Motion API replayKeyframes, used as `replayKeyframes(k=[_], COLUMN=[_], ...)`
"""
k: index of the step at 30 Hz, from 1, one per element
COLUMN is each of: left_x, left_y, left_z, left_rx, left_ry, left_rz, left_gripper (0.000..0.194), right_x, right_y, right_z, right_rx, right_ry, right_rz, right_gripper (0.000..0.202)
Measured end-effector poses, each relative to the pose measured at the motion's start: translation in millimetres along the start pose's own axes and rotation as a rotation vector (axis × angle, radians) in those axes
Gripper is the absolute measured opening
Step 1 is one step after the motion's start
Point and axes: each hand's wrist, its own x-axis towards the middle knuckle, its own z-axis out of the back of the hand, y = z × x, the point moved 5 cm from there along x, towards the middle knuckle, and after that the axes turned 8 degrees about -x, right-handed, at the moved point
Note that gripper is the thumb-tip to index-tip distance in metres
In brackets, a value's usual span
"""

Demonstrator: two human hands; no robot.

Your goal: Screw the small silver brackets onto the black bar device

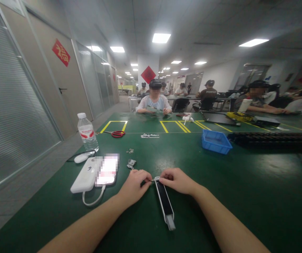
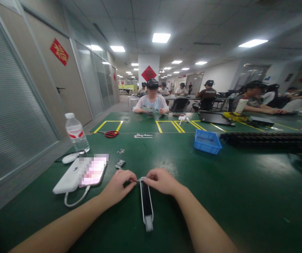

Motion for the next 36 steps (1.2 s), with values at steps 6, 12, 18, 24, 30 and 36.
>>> replayKeyframes(k=[6,12,18,24,30,36], left_x=[0.1,0.2,0.7,0.4,-0.2,-1.3], left_y=[-2.7,-1.7,-0.5,-0.1,6.3,10.3], left_z=[0.2,0.7,1.1,2.3,2.8,2.1], left_rx=[-0.023,-0.041,-0.038,-0.034,-0.004,0.022], left_ry=[0.008,0.011,0.011,-0.018,-0.058,-0.07], left_rz=[-0.02,-0.037,-0.005,-0.007,0.042,0.083], left_gripper=[0.011,0.012,0.013,0.012,0.006,0.005], right_x=[-0.5,0.2,-0.2,-0.4,-0.5,0.1], right_y=[-0.1,-1.9,2.3,2.1,3.3,2.6], right_z=[0.6,-0.5,1.0,1.0,2.0,1.8], right_rx=[0.005,0.01,0.029,0.035,0.028,0.02], right_ry=[0.001,-0.003,0.001,-0.001,-0.002,-0.008], right_rz=[-0.004,-0.006,-0.02,-0.025,-0.016,-0.019], right_gripper=[0.032,0.03,0.026,0.027,0.028,0.029])
